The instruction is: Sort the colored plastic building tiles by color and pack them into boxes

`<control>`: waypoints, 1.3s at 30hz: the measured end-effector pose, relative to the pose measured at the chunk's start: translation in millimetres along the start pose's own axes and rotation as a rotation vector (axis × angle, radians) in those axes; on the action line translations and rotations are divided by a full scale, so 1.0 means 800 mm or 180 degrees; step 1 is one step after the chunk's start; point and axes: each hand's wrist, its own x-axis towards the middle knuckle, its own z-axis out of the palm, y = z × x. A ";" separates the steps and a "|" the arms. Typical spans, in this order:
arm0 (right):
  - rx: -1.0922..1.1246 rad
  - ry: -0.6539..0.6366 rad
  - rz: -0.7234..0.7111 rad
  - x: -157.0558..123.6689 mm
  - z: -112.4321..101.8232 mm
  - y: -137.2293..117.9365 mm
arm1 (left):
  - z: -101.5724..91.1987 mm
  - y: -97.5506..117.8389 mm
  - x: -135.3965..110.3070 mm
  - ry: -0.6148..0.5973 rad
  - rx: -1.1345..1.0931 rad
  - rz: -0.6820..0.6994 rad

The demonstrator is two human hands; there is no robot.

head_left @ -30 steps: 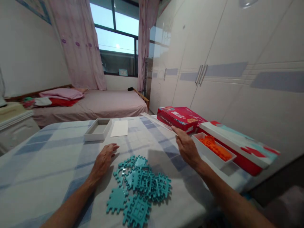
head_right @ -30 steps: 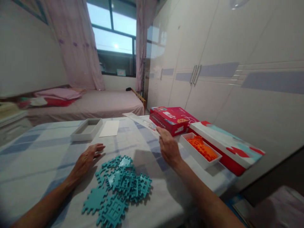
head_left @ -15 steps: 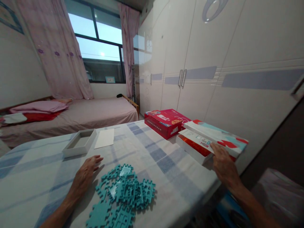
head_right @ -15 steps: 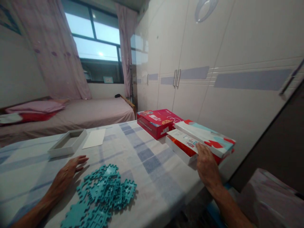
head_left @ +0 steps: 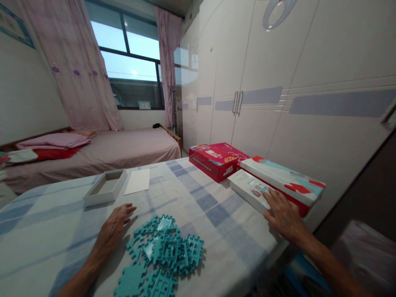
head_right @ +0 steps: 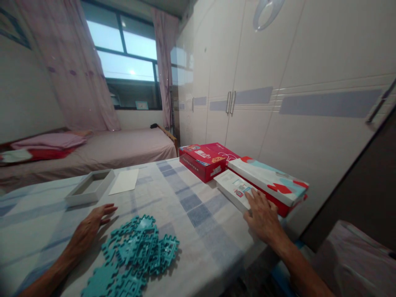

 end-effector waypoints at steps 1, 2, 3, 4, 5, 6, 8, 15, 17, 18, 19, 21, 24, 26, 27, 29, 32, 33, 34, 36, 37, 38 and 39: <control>0.0056 -0.0057 0.0021 0.002 -0.003 0.000 | 0.000 0.000 0.000 -0.0005 0.0011 0.0009; 0.0098 -0.0088 0.0049 0.004 -0.006 0.000 | 0.000 0.000 -0.001 -0.0008 0.0021 0.0005; 0.0116 -0.0090 0.0075 0.006 -0.010 0.000 | 0.000 0.000 -0.001 -0.0006 0.0032 -0.0012; 0.0112 -0.0069 0.0097 0.009 -0.013 0.000 | -0.001 -0.001 -0.001 -0.0003 0.0045 -0.0034; 0.0095 -0.0041 0.0102 0.011 -0.016 -0.002 | 0.000 -0.002 0.000 -0.0001 0.0055 -0.0045; 0.0070 -0.0021 0.0100 0.014 -0.019 -0.003 | 0.000 -0.002 0.000 0.0002 0.0063 -0.0042; 0.0028 -0.0033 0.0090 0.018 -0.022 -0.006 | 0.000 -0.003 0.000 0.0013 0.0079 0.0004; 0.0335 -0.0373 0.0227 0.033 -0.015 -0.006 | 0.001 -0.002 -0.001 0.0032 0.0159 0.0000; 0.0378 -0.0195 0.0212 0.033 -0.017 -0.006 | 0.001 -0.002 -0.001 0.0026 0.0112 0.0040; 0.0394 -0.0087 0.0168 0.031 -0.019 -0.007 | 0.001 -0.002 -0.001 0.0025 0.0098 0.0060; 0.0425 0.0001 0.0103 0.027 -0.021 -0.009 | 0.001 -0.001 -0.001 0.0031 0.0095 0.0065; 0.0548 0.0036 -0.0084 0.015 -0.025 -0.015 | 0.002 0.002 -0.002 0.0035 0.0106 0.0017; 0.0776 -0.0153 -0.0374 -0.006 -0.027 -0.026 | 0.003 0.008 -0.004 0.0031 0.0092 -0.0096; 0.0907 -0.0370 -0.0545 -0.012 -0.028 -0.030 | 0.003 0.010 -0.005 0.0022 0.0083 -0.0125; 0.0957 -0.0434 -0.0559 -0.010 -0.028 -0.029 | 0.003 0.009 -0.005 0.0024 0.0086 -0.0138; 0.1017 -0.0376 -0.0383 0.003 -0.029 -0.024 | 0.002 0.008 -0.005 0.0033 0.0103 -0.0175; 0.1032 -0.0060 -0.0058 0.044 -0.028 -0.013 | 0.002 0.002 -0.003 0.0020 0.0178 -0.0159; 0.1015 -0.0019 -0.0057 0.059 -0.026 -0.010 | 0.002 0.000 -0.002 0.0011 0.0211 -0.0140; 0.0968 -0.0025 -0.0096 0.073 -0.023 -0.009 | 0.002 -0.002 -0.001 0.0013 0.0241 -0.0127; 0.0768 -0.0147 -0.0176 0.097 -0.015 -0.009 | 0.001 -0.003 0.000 0.0009 0.0276 -0.0114; 0.0647 -0.0231 -0.0191 0.105 -0.010 -0.010 | 0.001 -0.003 0.000 0.0010 0.0278 -0.0108; 0.0547 -0.0318 -0.0198 0.110 -0.004 -0.012 | 0.001 -0.003 0.000 0.0006 0.0273 -0.0094; 0.0485 -0.0400 -0.0198 0.114 0.001 -0.014 | 0.001 -0.002 0.000 -0.0002 0.0259 -0.0071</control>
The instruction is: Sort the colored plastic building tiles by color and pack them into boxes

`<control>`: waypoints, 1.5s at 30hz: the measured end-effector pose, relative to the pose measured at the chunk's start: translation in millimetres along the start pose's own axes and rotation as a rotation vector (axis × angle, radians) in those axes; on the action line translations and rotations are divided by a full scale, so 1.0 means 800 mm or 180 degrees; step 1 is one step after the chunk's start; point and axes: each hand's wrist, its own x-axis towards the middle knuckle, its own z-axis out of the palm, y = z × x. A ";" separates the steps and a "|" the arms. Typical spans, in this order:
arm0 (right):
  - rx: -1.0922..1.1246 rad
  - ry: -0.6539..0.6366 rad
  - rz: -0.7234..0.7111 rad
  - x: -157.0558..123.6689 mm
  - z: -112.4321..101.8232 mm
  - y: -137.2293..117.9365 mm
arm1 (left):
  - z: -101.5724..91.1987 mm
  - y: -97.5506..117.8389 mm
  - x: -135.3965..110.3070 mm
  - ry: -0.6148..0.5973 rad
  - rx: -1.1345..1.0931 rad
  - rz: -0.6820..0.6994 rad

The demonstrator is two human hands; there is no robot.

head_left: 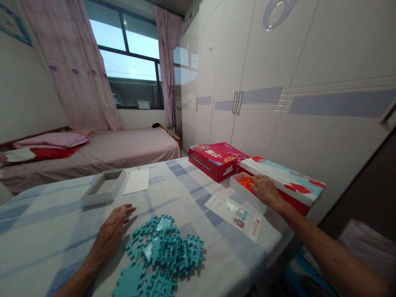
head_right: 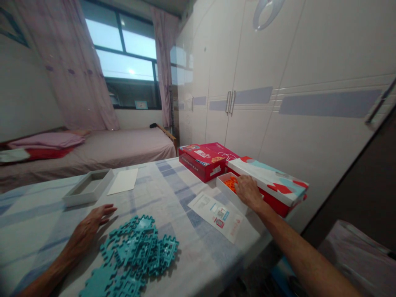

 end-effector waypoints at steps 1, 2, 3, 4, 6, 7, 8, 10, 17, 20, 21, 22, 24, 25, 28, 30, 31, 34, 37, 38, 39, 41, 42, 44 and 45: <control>-0.0019 -0.0076 0.0005 0.002 0.004 -0.001 | 0.000 0.001 -0.001 -0.0006 -0.0021 0.0033; -0.0005 -0.0140 0.0008 0.003 0.007 -0.002 | 0.000 0.002 -0.001 -0.0001 -0.0046 0.0055; 0.0030 -0.0190 0.0016 0.003 0.009 -0.002 | 0.000 0.002 -0.001 0.0010 -0.0068 0.0064; 0.0069 -0.0230 0.0036 0.003 0.009 -0.002 | 0.000 0.003 -0.002 0.0019 -0.0079 0.0061; 0.0116 -0.0281 0.0078 0.002 0.006 -0.002 | 0.000 0.004 -0.002 0.0055 -0.0067 0.0005; 0.0136 -0.0313 0.0063 0.002 0.003 -0.002 | 0.000 0.004 -0.002 0.0070 -0.0051 -0.0025; 0.0154 -0.0360 0.0008 0.002 0.000 -0.002 | 0.000 0.004 -0.002 0.0070 -0.0041 -0.0021; 0.0194 -0.0449 -0.0124 0.005 -0.005 -0.004 | 0.000 0.003 -0.002 0.0061 -0.0051 0.0040; 0.0260 -0.0316 0.0094 0.028 -0.005 -0.006 | -0.002 -0.006 0.003 0.0025 0.0061 0.0050; 0.0240 -0.0275 0.0147 0.038 0.000 -0.007 | -0.001 -0.007 0.003 -0.0018 0.0125 -0.0009; 0.0242 -0.0251 0.0178 0.040 0.001 -0.007 | -0.001 -0.007 0.002 -0.0036 0.0125 -0.0027; 0.0250 -0.0231 0.0202 0.042 0.002 -0.008 | -0.001 -0.006 0.002 -0.0052 0.0117 -0.0031; 0.0288 -0.0217 0.0212 0.043 0.003 -0.008 | 0.000 -0.003 0.000 -0.0075 0.0099 -0.0008; 0.0314 -0.0223 0.0195 0.043 0.002 -0.008 | 0.000 -0.001 0.000 -0.0068 0.0097 0.0003; 0.0388 -0.0264 0.0095 0.042 0.000 -0.008 | 0.000 0.003 -0.002 -0.0033 0.0114 0.0015; 0.0500 -0.0285 -0.0020 0.042 -0.001 -0.006 | 0.000 0.005 -0.003 -0.0008 0.0145 -0.0003; 0.0580 -0.0294 -0.0079 0.043 -0.002 -0.005 | 0.000 0.005 -0.003 -0.0015 0.0162 -0.0001; 0.0814 -0.0307 -0.0251 0.042 -0.002 -0.003 | -0.001 0.004 -0.003 -0.0080 0.0188 0.0063; 0.0982 -0.0304 -0.0615 0.039 -0.003 -0.003 | -0.001 0.003 -0.003 -0.0104 0.0205 0.0056; 0.1016 -0.0307 -0.0741 0.038 -0.004 -0.004 | -0.001 0.002 -0.002 -0.0102 0.0209 0.0049; 0.1027 -0.0323 -0.0830 0.037 -0.005 -0.005 | -0.001 0.002 -0.002 -0.0090 0.0202 0.0059; 0.0996 -0.0336 -0.0932 0.036 -0.009 -0.006 | -0.001 0.002 -0.002 -0.0047 0.0156 0.0130; 0.0957 -0.0295 -0.0959 0.035 -0.011 -0.007 | -0.001 0.002 -0.001 -0.0038 0.0141 0.0176; 0.0888 0.0006 -0.0922 0.027 -0.018 -0.010 | -0.001 0.001 -0.001 -0.0025 0.0169 0.0192; 0.0876 0.0241 -0.0844 0.019 -0.022 -0.013 | -0.001 0.001 0.000 -0.0021 0.0203 0.0162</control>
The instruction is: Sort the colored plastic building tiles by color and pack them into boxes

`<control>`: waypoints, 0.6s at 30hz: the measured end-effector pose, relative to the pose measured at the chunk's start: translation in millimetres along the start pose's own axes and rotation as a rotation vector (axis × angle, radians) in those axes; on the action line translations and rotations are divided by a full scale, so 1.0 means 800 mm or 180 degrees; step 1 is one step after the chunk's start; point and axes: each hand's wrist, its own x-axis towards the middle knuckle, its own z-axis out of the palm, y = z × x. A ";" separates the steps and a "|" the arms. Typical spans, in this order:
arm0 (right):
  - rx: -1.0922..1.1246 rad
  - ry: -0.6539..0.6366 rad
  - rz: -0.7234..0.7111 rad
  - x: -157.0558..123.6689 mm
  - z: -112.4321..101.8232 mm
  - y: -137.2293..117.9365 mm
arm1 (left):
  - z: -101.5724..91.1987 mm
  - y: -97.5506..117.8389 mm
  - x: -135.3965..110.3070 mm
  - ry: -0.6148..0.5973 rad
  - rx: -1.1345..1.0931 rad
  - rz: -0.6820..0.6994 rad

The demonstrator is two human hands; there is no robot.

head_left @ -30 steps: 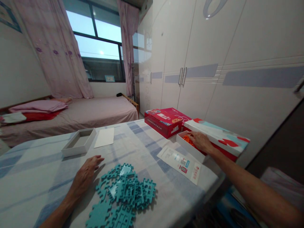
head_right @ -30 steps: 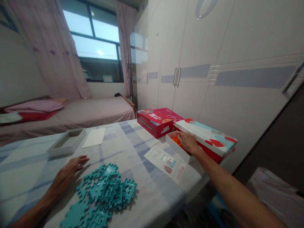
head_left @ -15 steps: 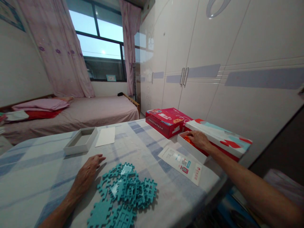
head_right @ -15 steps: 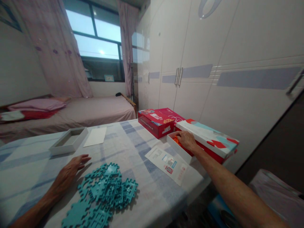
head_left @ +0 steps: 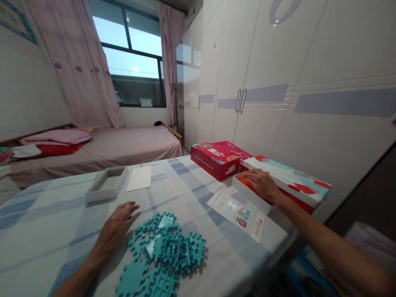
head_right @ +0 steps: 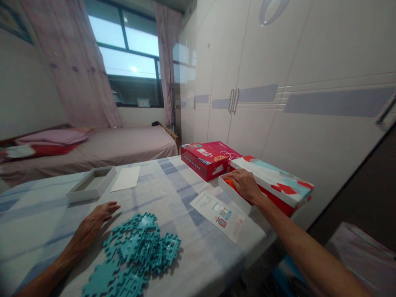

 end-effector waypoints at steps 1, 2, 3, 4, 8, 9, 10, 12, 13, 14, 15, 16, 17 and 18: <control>-0.0025 0.0256 0.0078 -0.010 -0.003 -0.008 | 0.000 -0.001 0.000 0.0001 0.0034 -0.0014; -0.0019 0.0477 0.0179 -0.022 -0.005 -0.017 | 0.000 -0.002 0.001 -0.0001 0.0056 0.0005; 0.0021 0.0629 0.0271 -0.038 -0.007 -0.028 | 0.000 -0.004 0.001 -0.0018 0.0065 0.0053; 0.0076 0.0695 0.0331 -0.055 -0.008 -0.040 | -0.001 -0.005 0.002 -0.0035 0.0079 0.0097; 0.0022 0.0283 0.0450 -0.124 -0.001 -0.081 | 0.000 -0.006 0.001 -0.0063 0.0165 0.0051; -0.0061 0.0144 0.0519 -0.136 0.003 -0.086 | 0.000 -0.006 0.001 -0.0060 0.0173 0.0013; -0.0151 0.0021 0.0619 -0.144 0.008 -0.089 | 0.000 -0.004 0.000 -0.0077 0.0176 0.0006; -0.0298 -0.0149 0.0870 -0.153 0.017 -0.091 | 0.000 -0.002 -0.001 -0.0134 0.0202 0.0046; -0.0336 -0.0215 0.0980 -0.154 0.020 -0.091 | 0.001 -0.002 -0.001 -0.0143 0.0225 0.0052; -0.0337 -0.0289 0.1056 -0.153 0.022 -0.090 | 0.001 -0.002 -0.001 -0.0145 0.0235 0.0062; -0.0309 -0.0362 0.1111 -0.152 0.023 -0.090 | 0.001 -0.003 -0.001 -0.0140 0.0231 0.0082; -0.0264 -0.0421 0.1154 -0.151 0.023 -0.091 | 0.001 -0.003 -0.001 -0.0128 0.0227 0.0091; -0.0214 -0.0453 0.1183 -0.150 0.022 -0.091 | 0.001 -0.005 -0.001 -0.0111 0.0225 0.0078; -0.0162 -0.0469 0.1184 -0.149 0.021 -0.092 | 0.002 -0.006 -0.001 -0.0097 0.0230 0.0063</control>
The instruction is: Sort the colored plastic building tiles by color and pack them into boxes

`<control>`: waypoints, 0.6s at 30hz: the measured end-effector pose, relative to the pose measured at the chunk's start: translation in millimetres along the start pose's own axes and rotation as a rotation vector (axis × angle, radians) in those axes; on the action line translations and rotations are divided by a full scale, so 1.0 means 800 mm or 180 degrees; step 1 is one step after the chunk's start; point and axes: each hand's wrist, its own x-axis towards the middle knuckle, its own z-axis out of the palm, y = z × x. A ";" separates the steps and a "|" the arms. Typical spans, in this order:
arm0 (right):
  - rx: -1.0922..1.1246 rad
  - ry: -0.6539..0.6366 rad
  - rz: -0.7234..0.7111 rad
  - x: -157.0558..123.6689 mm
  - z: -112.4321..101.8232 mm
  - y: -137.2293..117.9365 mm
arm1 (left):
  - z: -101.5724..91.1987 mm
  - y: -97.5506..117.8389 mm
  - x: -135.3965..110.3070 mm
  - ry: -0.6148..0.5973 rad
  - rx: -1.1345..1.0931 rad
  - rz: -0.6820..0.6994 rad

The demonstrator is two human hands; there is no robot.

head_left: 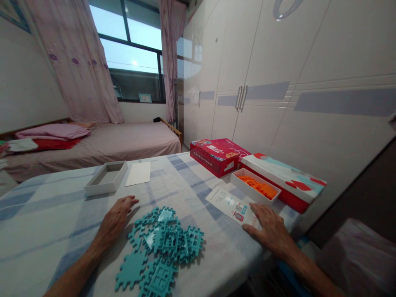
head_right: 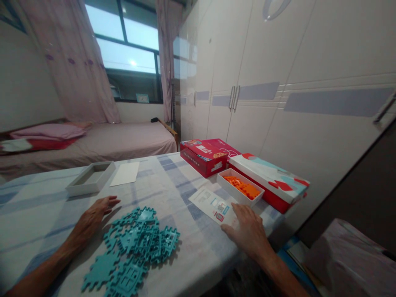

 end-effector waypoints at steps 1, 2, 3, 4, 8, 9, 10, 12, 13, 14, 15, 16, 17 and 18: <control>0.0046 -0.0009 -0.0024 -0.001 -0.001 -0.001 | 0.000 -0.001 0.000 0.0005 0.0013 -0.0007; 0.0090 -0.0008 -0.0063 -0.002 -0.002 -0.002 | 0.000 -0.002 0.001 0.0003 0.0035 0.0005; 0.0138 -0.0012 -0.0105 -0.003 -0.003 -0.003 | 0.000 -0.002 0.001 -0.0003 0.0061 0.0023; 0.0192 -0.0028 -0.0131 -0.004 -0.004 -0.003 | 0.000 -0.002 0.001 -0.0004 0.0078 0.0041; 0.0429 -0.0182 -0.0046 -0.007 -0.012 -0.008 | 0.000 -0.003 0.003 -0.0027 0.0084 0.0052; 0.0484 -0.0211 -0.0010 -0.007 -0.015 -0.010 | 0.000 -0.004 0.004 -0.0040 0.0074 0.0048; 0.0544 -0.0226 0.0024 -0.007 -0.018 -0.012 | 0.001 -0.006 0.005 -0.0054 0.0067 0.0056; 0.0695 -0.0217 0.0103 -0.007 -0.024 -0.015 | 0.001 -0.008 0.006 -0.0059 0.0059 0.0070; 0.0799 -0.0190 0.0166 -0.008 -0.025 -0.017 | 0.001 -0.009 0.006 -0.0055 0.0054 0.0079; 0.0928 -0.0148 0.0237 -0.008 -0.026 -0.017 | 0.001 -0.009 0.006 -0.0051 0.0046 0.0085; 0.1084 -0.0094 0.0309 -0.009 -0.025 -0.017 | 0.001 -0.009 0.006 -0.0042 0.0043 0.0088; 0.1264 -0.0017 0.0395 -0.010 -0.025 -0.016 | 0.001 -0.008 0.006 -0.0035 0.0046 0.0095; 0.1465 0.0074 0.0491 -0.010 -0.024 -0.013 | 0.000 -0.008 0.005 -0.0021 0.0049 0.0107; 0.1693 0.0169 0.0592 -0.010 -0.023 -0.009 | 0.000 -0.007 0.005 -0.0014 0.0049 0.0119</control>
